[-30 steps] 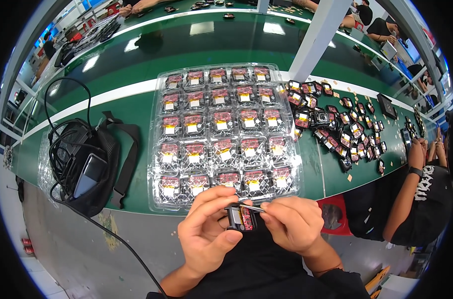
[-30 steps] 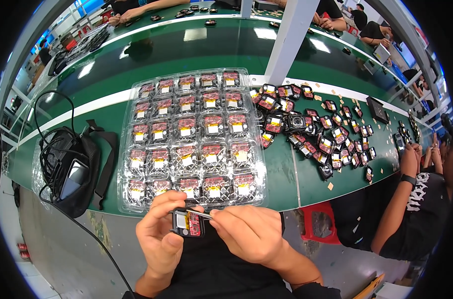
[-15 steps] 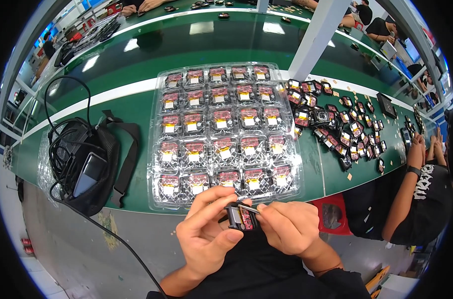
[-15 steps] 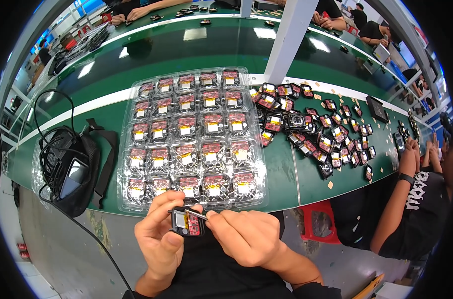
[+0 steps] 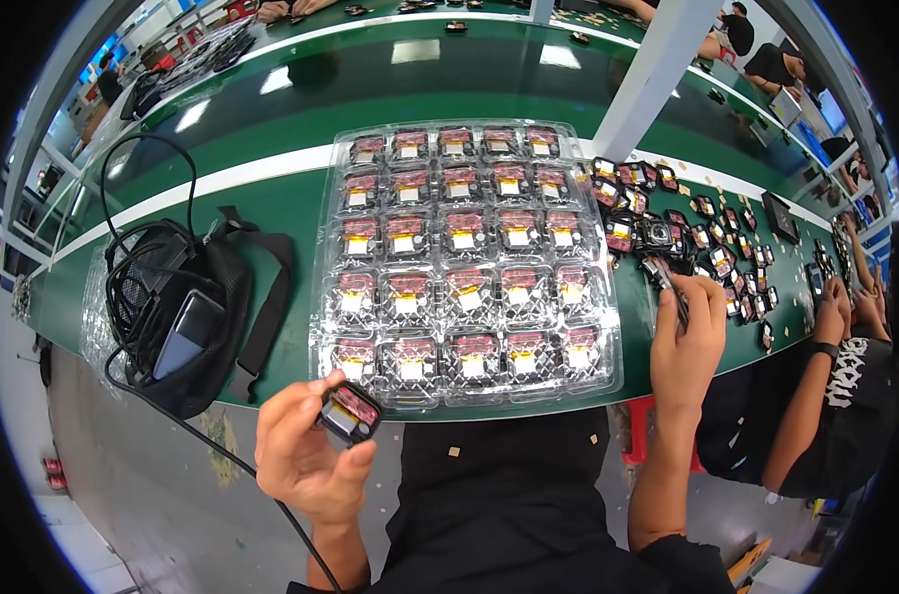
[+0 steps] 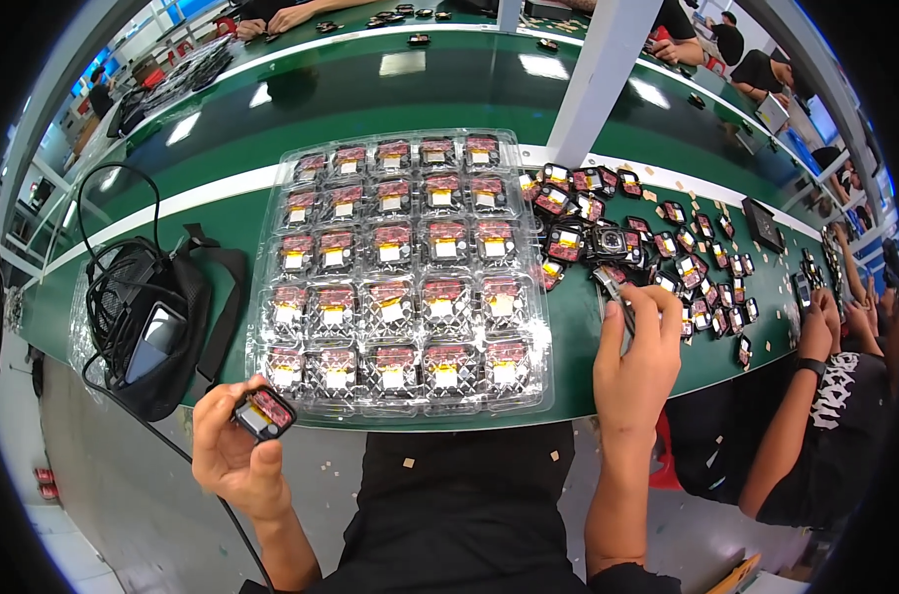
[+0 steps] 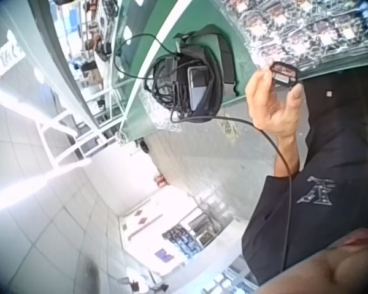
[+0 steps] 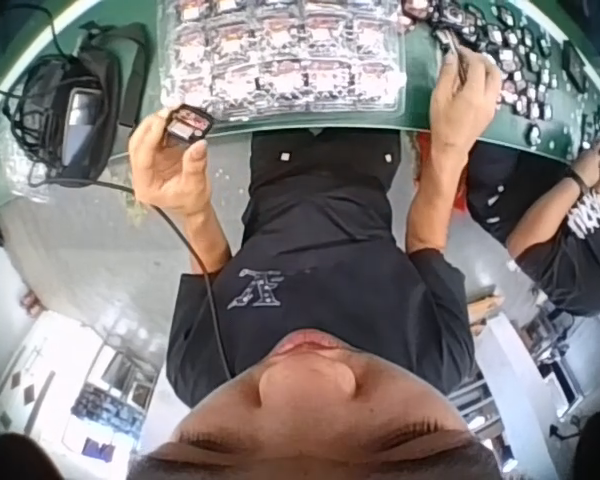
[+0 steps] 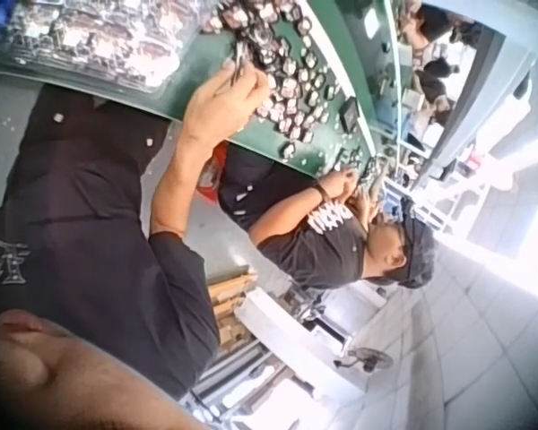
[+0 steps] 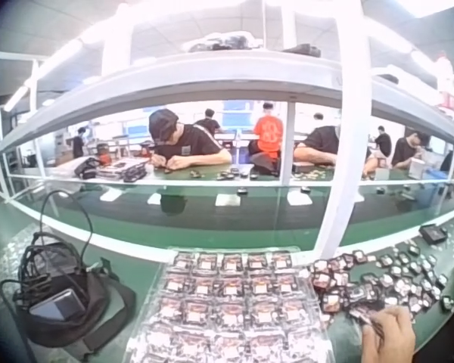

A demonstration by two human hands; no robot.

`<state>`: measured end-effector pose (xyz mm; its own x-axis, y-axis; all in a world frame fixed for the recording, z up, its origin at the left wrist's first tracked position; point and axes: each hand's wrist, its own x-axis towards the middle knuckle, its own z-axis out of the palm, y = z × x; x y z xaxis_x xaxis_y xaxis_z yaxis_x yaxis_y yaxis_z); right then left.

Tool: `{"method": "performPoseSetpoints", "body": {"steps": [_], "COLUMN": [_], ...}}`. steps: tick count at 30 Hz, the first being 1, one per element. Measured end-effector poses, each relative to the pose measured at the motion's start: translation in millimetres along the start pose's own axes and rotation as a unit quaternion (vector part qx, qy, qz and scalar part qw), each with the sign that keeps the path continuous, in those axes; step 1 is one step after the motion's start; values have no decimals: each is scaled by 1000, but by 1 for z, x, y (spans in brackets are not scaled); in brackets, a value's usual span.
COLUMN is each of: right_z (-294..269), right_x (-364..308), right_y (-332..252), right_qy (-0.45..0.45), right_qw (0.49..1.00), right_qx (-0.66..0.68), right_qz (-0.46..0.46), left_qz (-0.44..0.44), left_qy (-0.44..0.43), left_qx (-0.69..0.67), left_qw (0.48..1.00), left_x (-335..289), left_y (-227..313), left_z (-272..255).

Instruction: The recorder is assembling small electronic components, specifically smartwatches, on a production line using tweezers.

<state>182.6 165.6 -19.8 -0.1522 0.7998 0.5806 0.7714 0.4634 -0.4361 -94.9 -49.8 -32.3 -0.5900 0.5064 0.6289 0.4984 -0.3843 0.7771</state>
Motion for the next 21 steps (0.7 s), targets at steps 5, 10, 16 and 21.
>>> {"method": "performPoseSetpoints", "body": {"steps": [5,10,16,21], "right_z": [9,12,13,12], "right_x": [-3,-6,-6,-6], "right_y": [14,24,24,21], "right_qy": [-30,-37,-40,-38], "right_qw": [986,984,985,987], "right_qx": [-151,-160,-157,-143], "right_qz": [63,65,66,58], "left_qz": [127,128,12,-3], "left_qy": [-9,5,-9,-48], "left_qx": [126,199,206,284], "left_qw": [984,971,978,958], "left_x": [0,8,4,2], "left_y": [-11,-11,-12,-8], "left_z": [-7,-9,-10,-10]}}
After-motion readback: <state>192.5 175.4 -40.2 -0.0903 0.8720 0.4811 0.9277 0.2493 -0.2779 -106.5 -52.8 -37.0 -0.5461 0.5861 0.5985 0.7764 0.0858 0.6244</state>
